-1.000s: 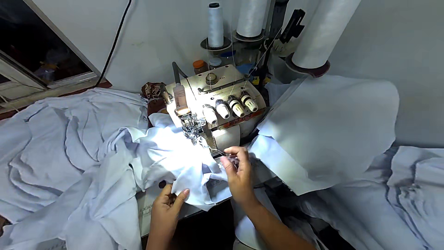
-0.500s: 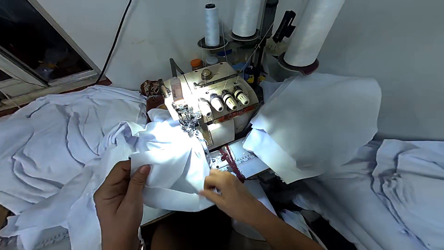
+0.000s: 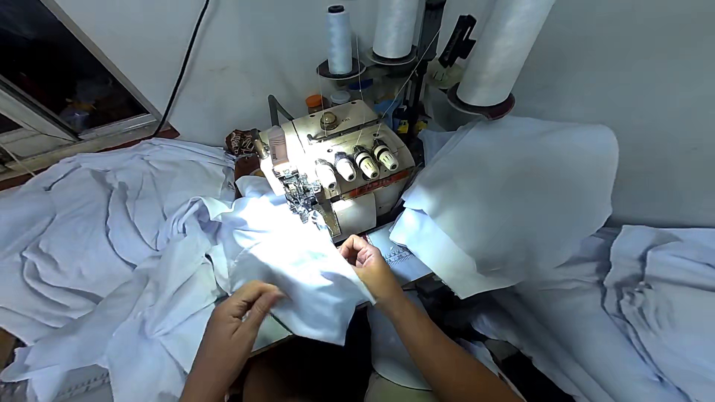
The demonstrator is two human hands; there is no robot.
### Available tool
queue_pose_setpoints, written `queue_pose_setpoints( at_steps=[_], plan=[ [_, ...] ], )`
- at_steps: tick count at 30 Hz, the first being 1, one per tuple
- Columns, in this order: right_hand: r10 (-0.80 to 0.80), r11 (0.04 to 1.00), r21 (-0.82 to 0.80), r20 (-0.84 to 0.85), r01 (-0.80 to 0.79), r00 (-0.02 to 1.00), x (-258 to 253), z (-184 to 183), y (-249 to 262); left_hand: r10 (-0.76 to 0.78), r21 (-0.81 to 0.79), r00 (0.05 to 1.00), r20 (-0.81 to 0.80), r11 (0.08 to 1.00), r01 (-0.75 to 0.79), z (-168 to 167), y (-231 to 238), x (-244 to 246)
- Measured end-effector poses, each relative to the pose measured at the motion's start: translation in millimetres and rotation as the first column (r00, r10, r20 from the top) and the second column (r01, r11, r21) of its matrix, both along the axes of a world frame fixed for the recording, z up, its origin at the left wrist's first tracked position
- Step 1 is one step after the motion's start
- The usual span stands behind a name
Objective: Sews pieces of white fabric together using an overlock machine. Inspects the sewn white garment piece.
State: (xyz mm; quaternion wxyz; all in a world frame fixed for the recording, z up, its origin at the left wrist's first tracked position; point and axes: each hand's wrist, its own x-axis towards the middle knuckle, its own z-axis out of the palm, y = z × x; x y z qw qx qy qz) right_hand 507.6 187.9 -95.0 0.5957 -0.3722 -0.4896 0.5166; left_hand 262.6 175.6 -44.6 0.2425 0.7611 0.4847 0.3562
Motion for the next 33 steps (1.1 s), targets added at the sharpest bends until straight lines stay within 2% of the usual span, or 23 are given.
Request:
queue_pose_setpoints(
  at_steps=[1,2,3,4,6,7,10,13,16,21,24,26,28,30,31,32,33],
  plan=[
    [0.009,0.999,0.047,-0.01,-0.008,1.0,1.5,0.5,0.9,0.196,-0.024,0.98,-0.015,0.98,-0.196,-13.4,-2.1,-3.1],
    [0.016,0.995,0.097,-0.008,-0.015,1.0,3.0,-0.2,2.3,0.332,-0.104,0.942,0.052,0.94,-0.326,-24.5,-4.0,-5.1],
    [0.015,0.991,0.136,0.008,-0.016,1.0,4.2,-2.3,4.5,0.435,-0.232,0.882,0.181,0.891,-0.391,-32.9,-4.6,-4.9],
    [0.005,0.987,0.158,0.033,-0.01,0.999,4.9,-4.8,7.1,0.525,-0.379,0.78,0.339,0.836,-0.398,-37.1,-3.9,-1.9],
    [0.007,0.988,0.154,0.069,-0.017,0.998,5.9,-8.1,10.7,0.635,-0.57,0.488,0.599,0.766,-0.299,-35.2,-0.4,6.1],
    [0.013,0.99,0.14,0.076,-0.023,0.997,5.7,-8.8,11.9,0.638,-0.599,0.395,0.662,0.766,-0.233,-33.1,1.9,7.8],
    [0.066,0.996,0.051,0.058,-0.069,0.996,4.1,-7.0,11.9,0.618,-0.631,0.246,0.746,0.775,-0.037,-30.3,3.6,12.4],
    [0.149,0.989,-0.001,-0.015,-0.149,0.989,4.6,-5.9,10.8,0.646,-0.648,0.047,0.762,0.76,0.044,-45.9,-0.7,17.7],
    [0.183,0.983,0.034,0.005,-0.183,0.983,8.1,-7.1,10.7,0.656,-0.652,-0.058,0.753,0.755,0.071,-52.0,-10.4,23.0],
    [0.033,0.989,0.13,0.244,-0.067,0.969,6.6,-12.0,10.0,0.675,-0.675,-0.056,0.736,0.738,0.027,-46.3,-22.5,20.5],
    [0.026,0.988,0.138,0.267,-0.065,0.963,2.7,-12.1,5.3,0.63,-0.63,-0.007,0.777,0.777,-0.014,-43.7,-24.2,10.8],
    [0.011,0.992,0.115,0.271,-0.044,0.963,-1.5,-5.5,-1.1,0.57,-0.567,0.048,0.82,0.821,-0.069,-29.4,-25.7,2.9],
    [-0.05,0.994,0.104,0.238,0.026,0.97,-6.1,5.4,-10.6,0.385,-0.38,0.143,0.912,0.923,-0.058,-11.0,-26.8,-13.3],
    [-0.118,0.991,0.086,0.183,0.103,0.976,-11.8,14.7,-19.7,0.148,-0.164,0.245,0.958,0.986,0.044,5.0,-19.1,-29.5],
    [-0.141,0.989,0.062,0.172,0.132,0.975,-14.6,15.5,-20.9,0.133,-0.158,0.333,0.933,0.986,0.049,10.8,-16.7,-30.3],
    [-0.15,0.989,0.025,0.179,0.148,0.972,-16.6,13.4,-19.7,0.223,-0.23,0.472,0.853,0.972,-0.043,13.0,-16.8,-23.7],
    [-0.146,0.988,-0.014,0.189,0.152,0.971,-18.0,9.1,-17.6,0.351,-0.344,0.55,0.758,0.931,-0.121,10.3,-18.1,-14.7]
  ],
)
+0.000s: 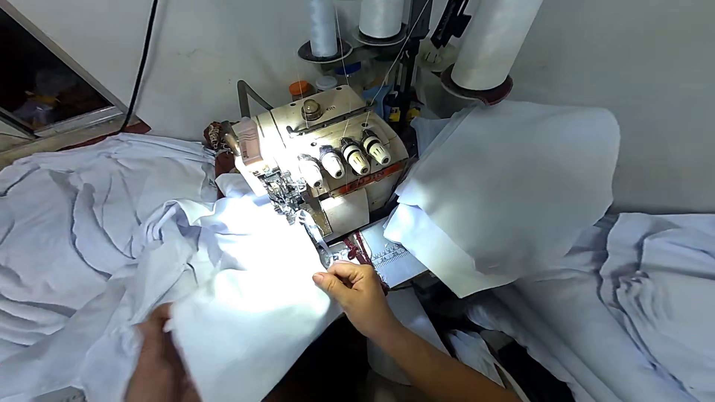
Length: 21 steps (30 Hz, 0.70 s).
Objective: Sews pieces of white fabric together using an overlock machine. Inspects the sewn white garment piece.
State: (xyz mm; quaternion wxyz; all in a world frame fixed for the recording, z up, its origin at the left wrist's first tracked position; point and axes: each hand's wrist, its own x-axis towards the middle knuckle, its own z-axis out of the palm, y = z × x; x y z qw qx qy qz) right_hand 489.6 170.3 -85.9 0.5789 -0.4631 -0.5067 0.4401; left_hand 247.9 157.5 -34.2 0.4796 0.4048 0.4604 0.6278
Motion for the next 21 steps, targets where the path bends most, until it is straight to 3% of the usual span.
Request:
queue_pose_setpoints(
  at_steps=[2,4,10,16,21],
  plan=[
    [0.009,0.999,-0.053,0.008,-0.009,1.0,-0.8,-8.9,2.1,0.04,-0.238,0.999,0.01,0.971,-0.037,-19.2,1.8,13.3],
    [0.018,0.998,-0.063,0.034,-0.016,0.999,1.4,-14.8,-2.5,0.111,-0.351,0.99,0.083,0.933,-0.075,-39.9,2.0,18.2],
    [0.108,0.989,-0.113,0.106,-0.096,0.988,16.7,-24.5,-16.9,0.012,-0.378,0.956,0.294,0.92,0.104,-52.9,-2.3,22.0],
    [0.041,0.984,-0.178,0.083,-0.026,0.996,24.0,-16.2,-28.4,0.19,-0.447,0.868,0.46,0.894,0.041,-46.3,-8.4,35.2],
    [0.05,0.985,-0.169,0.036,-0.043,0.998,26.5,-15.5,-31.7,0.155,-0.387,0.836,0.526,0.919,0.073,-48.0,-18.9,31.1]
  ],
)
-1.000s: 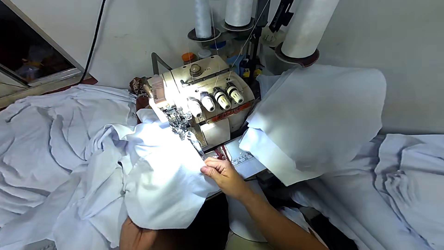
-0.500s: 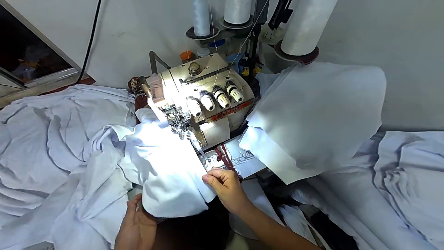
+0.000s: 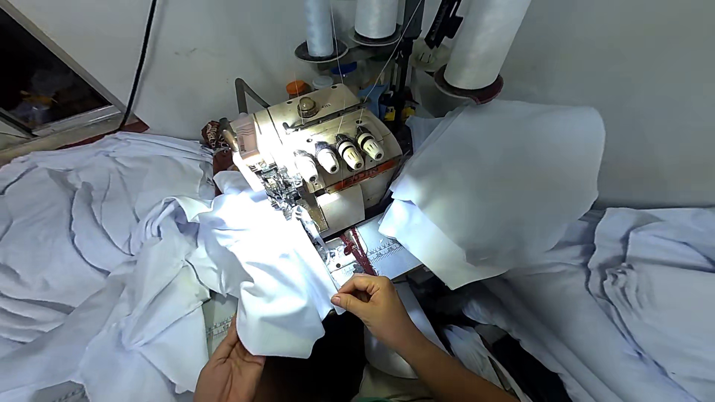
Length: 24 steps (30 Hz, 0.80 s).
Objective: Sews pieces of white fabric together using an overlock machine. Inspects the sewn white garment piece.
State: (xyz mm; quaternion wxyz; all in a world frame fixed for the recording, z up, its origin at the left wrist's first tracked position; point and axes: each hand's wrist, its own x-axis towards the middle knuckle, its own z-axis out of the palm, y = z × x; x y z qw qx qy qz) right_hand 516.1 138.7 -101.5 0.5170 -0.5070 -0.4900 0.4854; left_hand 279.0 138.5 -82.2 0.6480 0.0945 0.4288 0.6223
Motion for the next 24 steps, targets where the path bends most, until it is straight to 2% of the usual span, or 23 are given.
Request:
queue_pose_setpoints(
  at_steps=[4,7,11,13,17,20,24],
  plan=[
    [0.024,1.0,-0.008,-0.034,-0.025,0.999,3.0,0.2,-2.3,-0.035,0.016,0.998,0.043,0.999,0.034,-6.4,-9.5,3.8],
    [0.01,1.0,-0.026,-0.042,-0.011,0.999,0.1,6.9,-3.0,0.016,0.055,0.994,-0.105,0.998,-0.01,6.2,-6.1,-1.2],
    [0.021,0.989,0.145,-0.163,0.003,0.986,-3.3,32.2,-14.6,0.132,0.356,0.946,-0.297,0.934,-0.019,41.6,7.1,-43.9],
    [-0.024,0.98,0.191,-0.168,0.056,0.985,-6.1,34.9,-17.3,0.163,0.426,0.907,-0.389,0.904,0.02,55.5,17.2,-56.1],
    [-0.111,0.972,0.202,-0.067,0.122,0.992,-20.4,6.3,-15.3,0.219,0.33,0.779,-0.587,0.944,-0.017,51.6,30.3,-51.9],
    [-0.09,0.954,0.284,-0.015,0.091,0.996,-26.3,-6.3,-20.6,0.202,0.294,0.811,-0.55,0.955,-0.038,36.7,31.9,-57.1],
    [-0.061,0.925,0.367,-0.116,0.099,0.991,-24.4,3.0,-24.4,0.163,0.268,0.815,-0.556,0.963,-0.01,34.3,29.6,-57.8]
  ],
)
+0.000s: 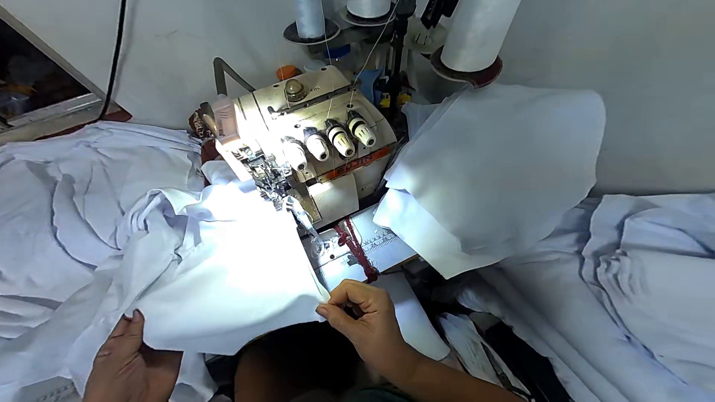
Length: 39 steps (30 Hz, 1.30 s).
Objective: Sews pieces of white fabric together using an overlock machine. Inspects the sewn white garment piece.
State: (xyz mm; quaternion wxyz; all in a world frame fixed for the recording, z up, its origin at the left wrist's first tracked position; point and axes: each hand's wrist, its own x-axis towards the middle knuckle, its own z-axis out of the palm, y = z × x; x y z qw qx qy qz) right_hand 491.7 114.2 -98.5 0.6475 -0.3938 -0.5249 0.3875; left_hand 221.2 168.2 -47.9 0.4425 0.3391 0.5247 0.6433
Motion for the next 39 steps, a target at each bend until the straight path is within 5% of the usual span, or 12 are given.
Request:
queue_pose_setpoints(
  at_steps=[8,12,16,18,20,25,34,39],
  plan=[
    [-0.034,0.981,-0.194,-0.012,0.031,0.999,-2.4,-7.3,6.7,0.0,0.001,0.999,-0.046,1.0,0.0,3.2,5.7,-0.9],
    [0.078,0.928,-0.359,-0.084,-0.103,0.993,2.4,-12.9,13.6,-0.053,0.057,0.989,-0.138,0.996,0.061,3.5,1.9,-11.3],
    [0.136,0.942,-0.299,-0.071,-0.151,0.988,3.2,-20.0,14.2,0.0,0.129,0.964,-0.265,0.991,0.036,20.0,1.1,-5.4],
    [0.131,0.956,-0.253,-0.08,-0.147,0.988,-0.9,-18.8,13.8,0.103,0.261,0.892,-0.44,0.965,0.017,21.0,1.2,16.7],
    [0.096,0.965,-0.232,-0.109,-0.119,0.989,-6.8,-15.0,18.9,0.097,0.329,0.757,-0.646,0.93,0.162,17.3,3.3,51.4],
    [-0.009,0.977,-0.212,-0.145,-0.022,0.989,-19.1,9.0,50.7,0.051,0.168,0.354,-0.934,0.936,0.308,-3.3,36.6,103.0],
    [-0.109,0.946,-0.321,-0.214,0.035,0.971,-36.0,25.5,101.3,-0.163,-0.013,0.358,-0.92,0.922,0.387,17.9,90.1,88.3],
    [-0.155,0.924,-0.366,-0.104,0.107,0.983,-38.5,28.9,106.1,-0.16,0.003,0.346,-0.925,0.905,0.426,14.4,123.1,78.6]
  ],
)
